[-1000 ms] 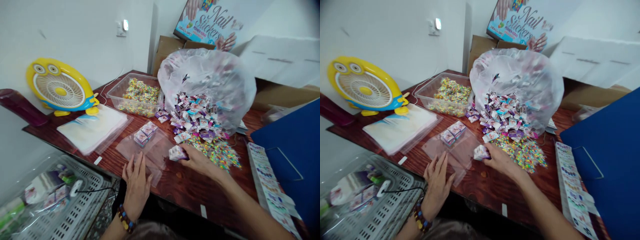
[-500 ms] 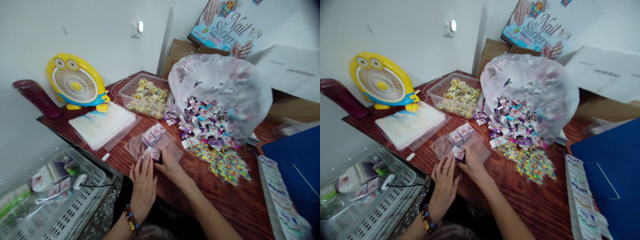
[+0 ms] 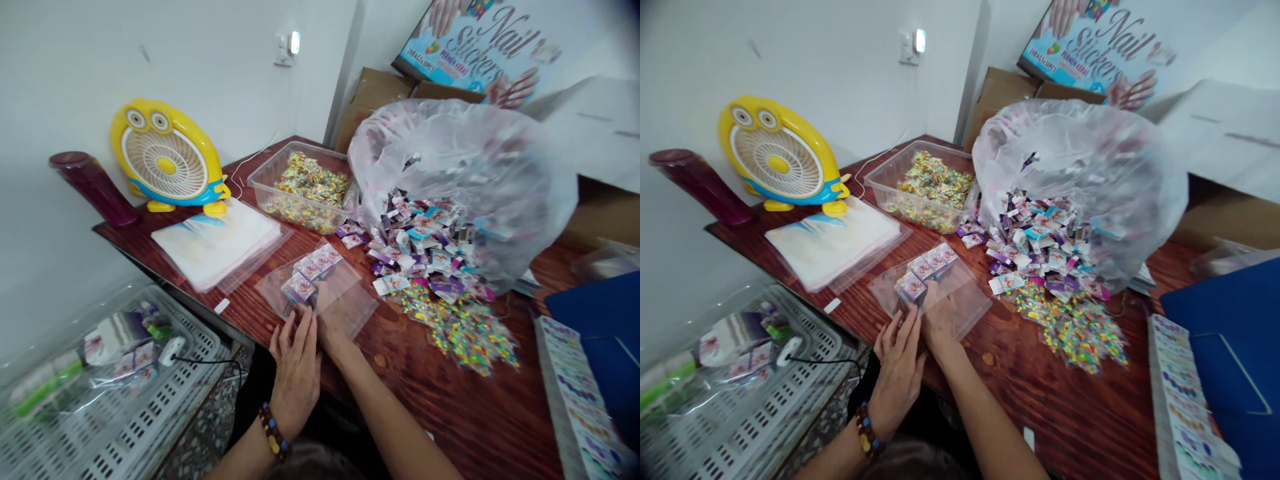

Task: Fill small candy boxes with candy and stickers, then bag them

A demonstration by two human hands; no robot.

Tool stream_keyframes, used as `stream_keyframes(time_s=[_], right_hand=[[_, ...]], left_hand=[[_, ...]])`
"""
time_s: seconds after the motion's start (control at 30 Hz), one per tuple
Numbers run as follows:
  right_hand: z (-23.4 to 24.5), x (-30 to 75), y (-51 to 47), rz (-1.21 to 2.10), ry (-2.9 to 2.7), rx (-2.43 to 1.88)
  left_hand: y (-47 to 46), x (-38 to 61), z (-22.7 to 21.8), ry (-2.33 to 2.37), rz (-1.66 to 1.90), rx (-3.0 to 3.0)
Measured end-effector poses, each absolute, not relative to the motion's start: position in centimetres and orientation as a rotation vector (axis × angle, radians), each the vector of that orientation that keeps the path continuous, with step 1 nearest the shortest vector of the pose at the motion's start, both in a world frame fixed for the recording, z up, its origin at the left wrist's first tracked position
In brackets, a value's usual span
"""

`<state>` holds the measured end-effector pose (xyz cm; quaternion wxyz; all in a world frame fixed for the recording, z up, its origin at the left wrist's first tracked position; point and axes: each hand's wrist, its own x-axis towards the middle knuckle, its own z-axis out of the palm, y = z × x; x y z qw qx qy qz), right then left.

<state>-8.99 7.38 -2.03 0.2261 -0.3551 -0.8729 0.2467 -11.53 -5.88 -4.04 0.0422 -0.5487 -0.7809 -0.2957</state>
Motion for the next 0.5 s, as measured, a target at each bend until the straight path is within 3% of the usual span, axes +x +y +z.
stream_keyframes(time_s=[0.2, 0.5], right_hand=[[-2.4, -8.7, 7.2, 0.577, -2.405, -1.090], [-2.0, -10.9, 8.0, 0.729, -2.369, -1.206]], left_hand=[[-5.9, -11.5, -3.9, -2.396, -0.928, -1.676], [-6.0, -11.4, -4.1, -2.384, -0.953, -1.662]])
